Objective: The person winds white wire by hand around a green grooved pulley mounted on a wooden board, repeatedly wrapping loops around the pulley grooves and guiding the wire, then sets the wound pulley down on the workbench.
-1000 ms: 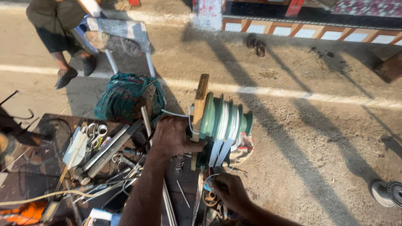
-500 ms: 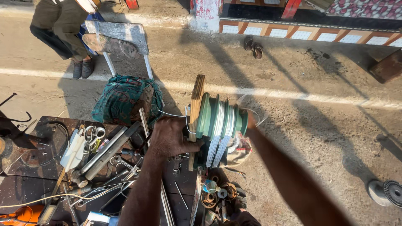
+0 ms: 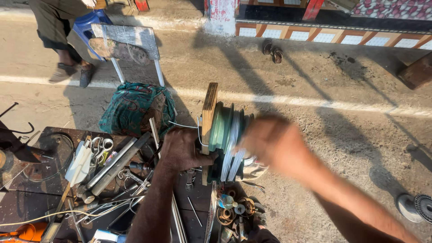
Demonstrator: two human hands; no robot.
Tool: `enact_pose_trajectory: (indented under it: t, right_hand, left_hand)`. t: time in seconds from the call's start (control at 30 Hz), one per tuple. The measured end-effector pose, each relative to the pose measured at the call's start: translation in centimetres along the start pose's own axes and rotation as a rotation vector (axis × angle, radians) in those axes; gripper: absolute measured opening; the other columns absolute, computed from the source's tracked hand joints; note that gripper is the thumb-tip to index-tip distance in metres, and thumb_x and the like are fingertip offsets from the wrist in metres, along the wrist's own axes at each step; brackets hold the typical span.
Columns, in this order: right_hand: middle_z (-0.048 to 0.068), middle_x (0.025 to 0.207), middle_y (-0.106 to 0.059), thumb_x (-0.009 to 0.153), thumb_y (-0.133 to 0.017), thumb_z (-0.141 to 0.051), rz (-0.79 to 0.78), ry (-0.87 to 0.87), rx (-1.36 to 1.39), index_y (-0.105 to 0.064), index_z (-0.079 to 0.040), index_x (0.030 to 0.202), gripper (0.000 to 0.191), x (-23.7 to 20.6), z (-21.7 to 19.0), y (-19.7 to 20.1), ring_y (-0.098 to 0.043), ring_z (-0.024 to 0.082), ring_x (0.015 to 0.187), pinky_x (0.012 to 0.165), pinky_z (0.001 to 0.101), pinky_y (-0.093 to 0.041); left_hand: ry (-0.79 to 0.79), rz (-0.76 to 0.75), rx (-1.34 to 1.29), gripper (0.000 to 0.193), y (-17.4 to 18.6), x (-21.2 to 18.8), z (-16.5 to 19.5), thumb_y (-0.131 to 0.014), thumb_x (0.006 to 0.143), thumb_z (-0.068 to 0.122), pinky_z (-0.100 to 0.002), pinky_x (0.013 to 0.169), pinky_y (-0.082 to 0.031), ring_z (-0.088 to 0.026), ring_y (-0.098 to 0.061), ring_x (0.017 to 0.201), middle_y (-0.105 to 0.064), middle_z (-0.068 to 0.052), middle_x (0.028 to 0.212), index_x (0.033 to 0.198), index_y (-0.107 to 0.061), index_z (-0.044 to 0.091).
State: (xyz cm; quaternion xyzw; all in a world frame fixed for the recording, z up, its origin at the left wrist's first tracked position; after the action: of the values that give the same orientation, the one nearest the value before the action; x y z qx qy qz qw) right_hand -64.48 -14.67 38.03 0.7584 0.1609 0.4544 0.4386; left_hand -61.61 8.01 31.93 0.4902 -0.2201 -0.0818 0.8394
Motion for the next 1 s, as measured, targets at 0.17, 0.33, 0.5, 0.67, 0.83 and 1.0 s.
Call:
enact_pose_trajectory:
  t: [0.17, 0.33, 0.5, 0.67, 0.83, 1.0]
  right_hand:
    - [0.008, 0.085, -0.068, 0.098, -0.057, -0.043, 0.219, -0.683, 0.690, -0.068, -0.006, 0.091, 0.039, -0.5, 17.0, -8.6, -0.066, 0.017, 0.075, 0.058, 0.0284, -0.058]
    - [0.014, 0.104, -0.071, 0.093, -0.066, -0.021, -0.052, -0.965, 0.871, -0.066, -0.001, 0.113, 0.028, -14.2, 12.9, -27.7, -0.068, 0.021, 0.090, 0.078, 0.0368, -0.058]
    - [0.006, 0.063, -0.070, 0.095, -0.064, -0.021, -0.182, -0.743, 0.562, -0.071, -0.009, 0.082, 0.020, -18.0, -1.4, -23.3, -0.061, 0.015, 0.046, 0.042, 0.0336, -0.049]
    - [0.009, 0.087, -0.071, 0.086, -0.075, -0.019, -0.174, 0.183, -0.124, -0.072, -0.012, 0.091, 0.009, -7.4, -8.7, -7.1, -0.061, 0.013, 0.060, 0.043, 0.0291, -0.045]
    - [0.001, 0.072, -0.065, 0.082, -0.084, -0.035, 0.083, -0.026, 0.053, -0.063, -0.014, 0.074, 0.031, 3.3, 4.3, 1.7, -0.069, 0.013, 0.067, 0.060, 0.0323, -0.062]
    - [0.008, 0.081, -0.063, 0.092, -0.078, -0.027, 0.156, -0.789, 0.794, -0.062, -0.008, 0.085, 0.026, -1.5, 19.4, -10.6, -0.059, 0.018, 0.070, 0.067, 0.0367, -0.053]
  left_hand:
    - [0.004, 0.027, 0.023, 0.050, 0.3, -0.2, 0.2, -0.087, 0.059, 0.052, -0.040, 0.064, -0.061, -0.019, -0.068, 0.056, -0.069, -0.007, 0.062, 0.078, -0.074, 0.008]
    - [0.042, 0.014, 0.012, 0.047, 0.0, -0.5, -0.1, -0.086, 0.059, 0.051, -0.040, 0.064, -0.061, -0.019, -0.068, 0.055, -0.070, -0.006, 0.063, 0.075, -0.073, 0.008]
    - [-0.077, 0.128, -0.047, 0.047, 0.5, -0.6, 0.2, -0.085, 0.057, 0.048, -0.042, 0.063, -0.060, -0.020, -0.067, 0.055, -0.069, -0.006, 0.061, 0.081, -0.074, 0.009]
    - [0.013, 0.006, 0.046, 0.051, -0.4, -0.2, -0.4, -0.086, 0.060, 0.055, -0.042, 0.062, -0.060, -0.020, -0.066, 0.053, -0.067, -0.006, 0.059, 0.070, -0.071, 0.008]
    - [-0.009, 0.018, 0.008, 0.049, 0.0, 0.0, 0.0, -0.086, 0.060, 0.053, -0.041, 0.064, -0.060, -0.019, -0.068, 0.055, -0.068, -0.006, 0.061, 0.073, -0.071, 0.009]
    - [0.023, 0.002, 0.033, 0.049, 0.2, -0.2, 0.0, -0.086, 0.059, 0.053, -0.041, 0.069, -0.061, -0.020, -0.069, 0.057, -0.069, -0.007, 0.061, 0.073, -0.071, 0.009]
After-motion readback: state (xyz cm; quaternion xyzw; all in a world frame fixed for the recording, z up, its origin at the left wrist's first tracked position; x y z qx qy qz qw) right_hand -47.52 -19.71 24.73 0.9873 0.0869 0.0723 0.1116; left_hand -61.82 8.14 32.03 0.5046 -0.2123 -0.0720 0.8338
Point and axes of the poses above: each hand's wrist, its own x-axis towards the middle knuckle, its own y-axis out of the back of the hand, z = x × y, the point moved 6 cm from there along x, towards the middle knuckle
